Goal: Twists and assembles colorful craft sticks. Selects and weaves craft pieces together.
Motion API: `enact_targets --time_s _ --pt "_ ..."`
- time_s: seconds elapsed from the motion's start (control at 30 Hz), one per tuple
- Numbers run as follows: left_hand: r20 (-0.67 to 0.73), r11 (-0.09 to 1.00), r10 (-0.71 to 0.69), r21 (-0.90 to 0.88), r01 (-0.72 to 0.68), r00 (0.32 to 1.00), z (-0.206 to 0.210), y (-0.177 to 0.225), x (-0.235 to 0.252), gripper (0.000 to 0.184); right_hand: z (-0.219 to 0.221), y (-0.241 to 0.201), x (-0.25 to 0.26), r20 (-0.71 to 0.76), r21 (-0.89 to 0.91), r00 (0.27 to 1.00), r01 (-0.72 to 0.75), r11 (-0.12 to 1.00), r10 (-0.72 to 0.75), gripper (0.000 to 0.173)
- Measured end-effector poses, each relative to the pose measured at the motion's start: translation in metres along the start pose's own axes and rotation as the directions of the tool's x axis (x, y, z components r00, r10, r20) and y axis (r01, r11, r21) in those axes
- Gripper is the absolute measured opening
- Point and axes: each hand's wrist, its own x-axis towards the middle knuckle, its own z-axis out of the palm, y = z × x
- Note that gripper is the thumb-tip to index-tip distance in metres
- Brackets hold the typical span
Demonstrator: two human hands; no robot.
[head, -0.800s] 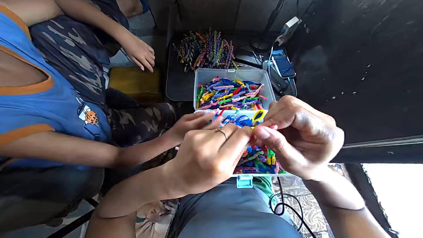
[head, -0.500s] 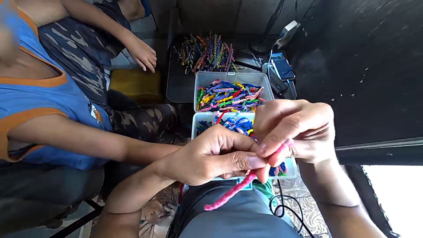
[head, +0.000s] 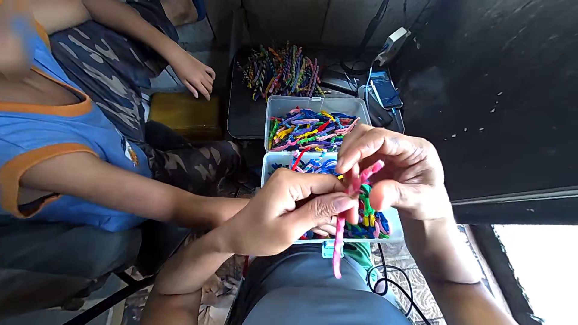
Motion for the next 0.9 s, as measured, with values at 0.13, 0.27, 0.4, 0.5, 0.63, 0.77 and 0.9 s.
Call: enact_targets --time_s 0.13,0.27,0.4,0.5,0.63,0.77,0.9 --pt "0.185 0.896 -0.112 -0.405 0.180 0.976 -0.003 -0.002 0.005 0.021 0.001 -0.001 0.003 -0.001 -0.025 0.992 0.124 0.992 -0.124 0.013" --pt "0.019 1.000 0.011 0.022 -0.012 1.000 -0.002 -0.004 0.004 0.023 0.013 -0.005 -0.002 -0.164 -0.288 0.976 0.089 0.954 -0.141 0.017" --pt "-0.106 0.579 0.333 0.807 -0.115 0.937 0.008 -0.012 0.000 0.024 0.021 0.001 -0.005 -0.264 -0.427 0.954 0.016 0.904 -0.142 0.019" --pt "-0.136 0.556 0.351 0.826 -0.089 0.927 0.014 -0.017 0.000 0.025 0.022 0.004 -0.003 -0.305 -0.333 0.950 -0.046 0.942 -0.062 0.021" --pt "-0.026 0.991 -0.069 -0.114 0.066 0.997 0.000 -0.007 0.000 0.024 0.005 0.000 0.000 -0.078 -0.039 0.996 -0.053 0.998 0.050 0.014" --pt "0.229 0.790 -0.146 -0.558 0.253 0.962 -0.003 -0.007 0.006 0.021 -0.001 0.003 0.002 0.028 0.048 0.996 0.089 0.995 -0.090 0.013" --pt "0.062 0.978 -0.070 -0.195 0.081 0.996 0.003 -0.007 0.005 0.024 0.011 -0.004 -0.004 -0.148 -0.186 0.980 0.108 0.977 -0.136 0.016"
